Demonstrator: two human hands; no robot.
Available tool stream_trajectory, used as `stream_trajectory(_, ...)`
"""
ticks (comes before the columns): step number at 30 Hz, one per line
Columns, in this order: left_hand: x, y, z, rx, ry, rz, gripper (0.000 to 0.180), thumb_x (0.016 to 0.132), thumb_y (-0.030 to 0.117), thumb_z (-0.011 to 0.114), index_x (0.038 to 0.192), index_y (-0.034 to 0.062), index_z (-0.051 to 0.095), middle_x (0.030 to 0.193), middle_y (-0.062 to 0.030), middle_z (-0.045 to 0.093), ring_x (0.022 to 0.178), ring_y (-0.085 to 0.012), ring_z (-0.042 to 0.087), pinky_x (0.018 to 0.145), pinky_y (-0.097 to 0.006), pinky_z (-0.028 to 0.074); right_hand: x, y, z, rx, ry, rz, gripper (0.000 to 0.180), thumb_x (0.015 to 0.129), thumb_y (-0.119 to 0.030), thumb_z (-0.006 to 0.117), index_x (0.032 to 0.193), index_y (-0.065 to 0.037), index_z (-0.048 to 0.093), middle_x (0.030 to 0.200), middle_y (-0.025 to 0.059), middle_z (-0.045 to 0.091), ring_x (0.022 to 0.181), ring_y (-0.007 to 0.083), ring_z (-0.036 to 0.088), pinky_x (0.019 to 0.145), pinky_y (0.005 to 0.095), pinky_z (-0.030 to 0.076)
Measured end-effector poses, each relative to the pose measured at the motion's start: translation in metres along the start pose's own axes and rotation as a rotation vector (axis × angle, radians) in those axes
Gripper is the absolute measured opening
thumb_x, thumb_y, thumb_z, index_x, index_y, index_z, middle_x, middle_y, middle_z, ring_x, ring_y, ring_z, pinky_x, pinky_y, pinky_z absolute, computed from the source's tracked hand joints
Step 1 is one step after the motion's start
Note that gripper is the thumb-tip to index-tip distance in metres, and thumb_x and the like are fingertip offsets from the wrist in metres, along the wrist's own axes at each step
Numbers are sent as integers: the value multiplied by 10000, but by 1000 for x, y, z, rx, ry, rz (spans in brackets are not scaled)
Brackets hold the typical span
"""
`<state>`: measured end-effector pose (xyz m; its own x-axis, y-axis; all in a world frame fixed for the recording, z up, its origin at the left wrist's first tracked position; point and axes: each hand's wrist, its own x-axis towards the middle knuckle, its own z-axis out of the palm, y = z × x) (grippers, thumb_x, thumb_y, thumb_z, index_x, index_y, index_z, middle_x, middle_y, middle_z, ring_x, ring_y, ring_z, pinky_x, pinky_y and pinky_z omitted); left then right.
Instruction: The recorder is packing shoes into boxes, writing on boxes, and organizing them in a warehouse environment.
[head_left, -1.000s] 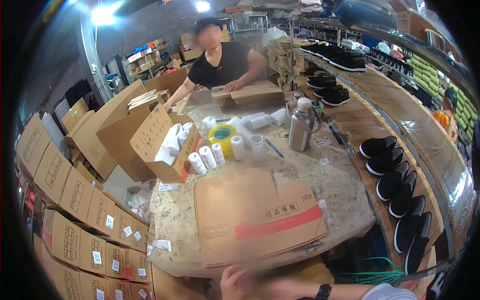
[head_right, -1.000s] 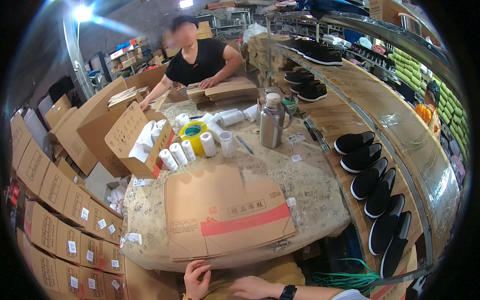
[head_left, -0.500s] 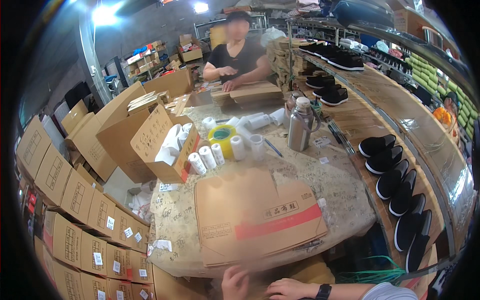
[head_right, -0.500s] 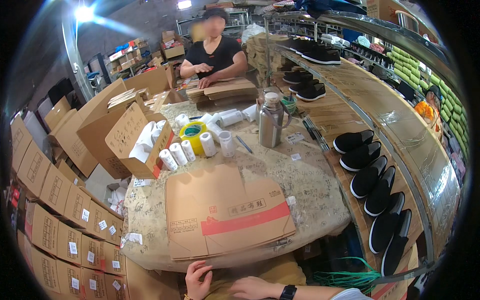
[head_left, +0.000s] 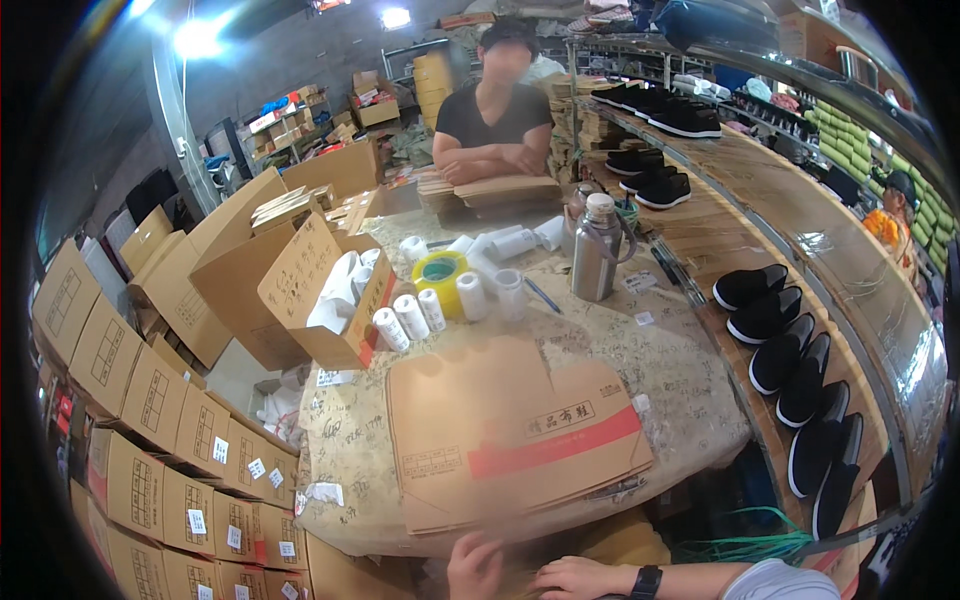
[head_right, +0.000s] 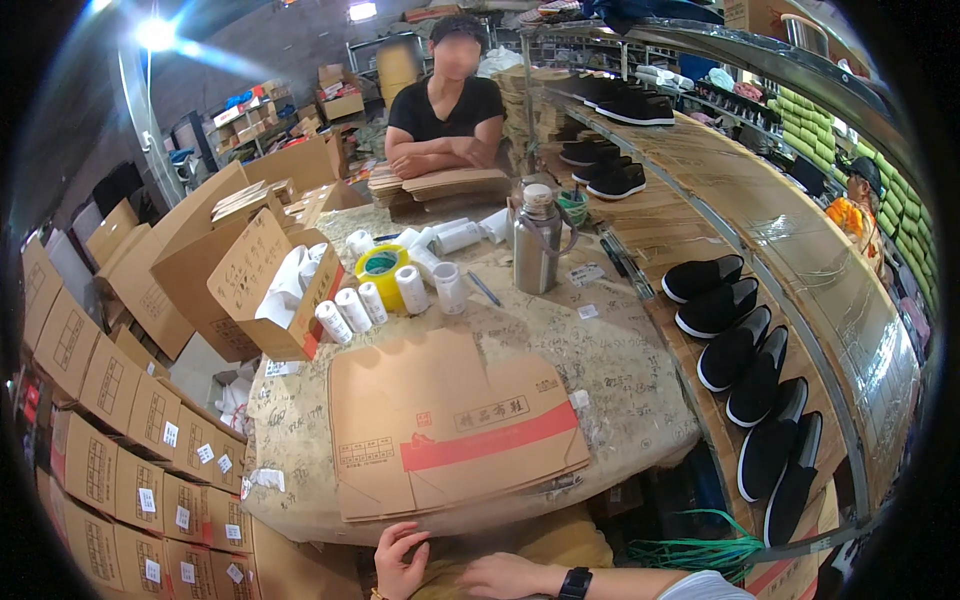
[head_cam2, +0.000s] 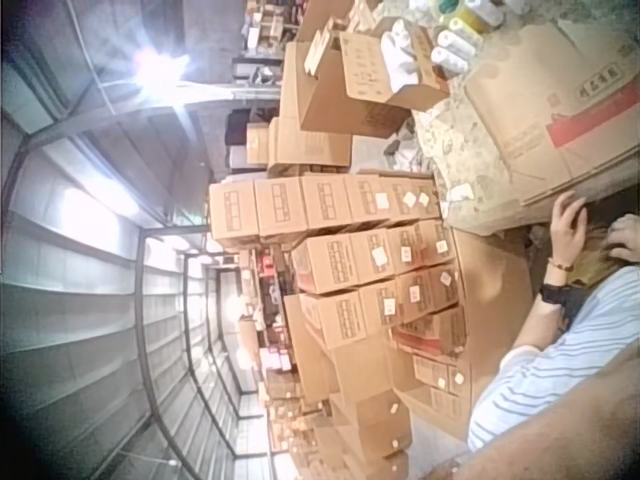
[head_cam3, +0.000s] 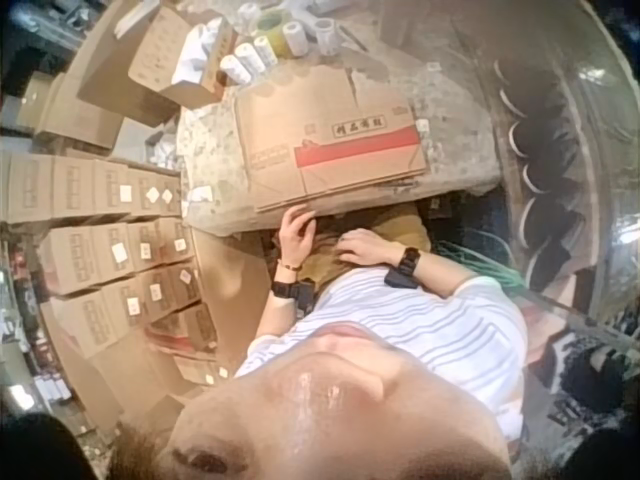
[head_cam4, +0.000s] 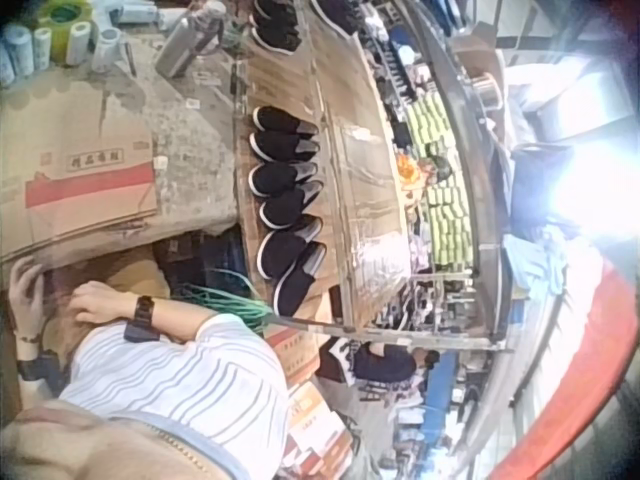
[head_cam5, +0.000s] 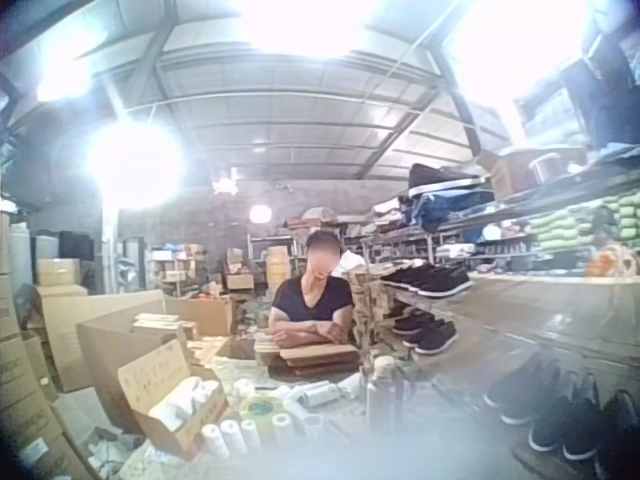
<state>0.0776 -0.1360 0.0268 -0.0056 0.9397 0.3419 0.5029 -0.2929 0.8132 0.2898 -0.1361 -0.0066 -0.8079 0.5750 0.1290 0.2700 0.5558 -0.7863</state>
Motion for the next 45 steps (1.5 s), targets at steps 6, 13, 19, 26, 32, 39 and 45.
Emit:
stream_trajectory(6, 4, 5, 0, 15, -12, 39, 162, 830, 46, 642, 989, 35, 668, 1060, -152, 595, 969, -299, 587, 824, -346, 481, 0, -4, -4, -11, -8, 5, 269, 856, -295, 578, 998, -79, 651, 929, 137, 620, 881, 326, 588, 758, 416, 471)
stream_trajectory(13, 5, 8, 0, 6, -37, 21, 162, 836, 55, 639, 994, 31, 665, 1057, -155, 594, 964, -299, 589, 822, -343, 479, -2, 0, -1, -34, -19, -7, 268, 856, -296, 577, 989, -78, 658, 915, 132, 623, 871, 320, 589, 750, 414, 468)
stream_trajectory(19, 1, 2, 5, 19, -44, 13, 165, 836, 58, 639, 996, 31, 665, 1057, -156, 593, 967, -300, 589, 822, -341, 480, -2, 0, -2, -33, -30, -4, 265, 853, -290, 581, 990, -78, 659, 908, 129, 619, 866, 318, 586, 745, 414, 465)
stream_trajectory(26, 2, 5, 5, 24, -61, 13, 167, 828, 54, 642, 992, 30, 663, 1055, -161, 595, 977, -317, 584, 838, -353, 478, -4, 1, -1, -37, -34, -8, 268, 849, -283, 586, 1011, -81, 655, 904, 121, 612, 869, 313, 578, 745, 415, 461)
stream_trajectory(32, 2, 6, 5, 16, -60, 9, 166, 826, 50, 641, 989, 29, 663, 1049, -161, 597, 980, -317, 583, 843, -353, 476, -5, 3, 2, -55, -47, 5, 274, 846, -289, 590, 1017, -85, 653, 918, 120, 609, 879, 309, 575, 750, 411, 459)
stream_trajectory(39, -2, 3, 5, 24, -56, 16, 175, 817, 38, 644, 991, 32, 665, 1042, -156, 598, 966, -313, 586, 830, -350, 481, -4, -1, 1, -70, -65, 8, 279, 847, -303, 591, 1017, -89, 646, 922, 121, 609, 885, 308, 574, 754, 413, 458)
stream_trajectory(45, -3, 5, 5, 12, -56, 22, 179, 816, 31, 644, 993, 31, 666, 1046, -152, 597, 957, -302, 589, 814, -340, 487, -5, -1, 2, -48, -64, 3, 279, 841, -305, 599, 1000, -81, 645, 911, 126, 609, 890, 313, 575, 752, 421, 459)
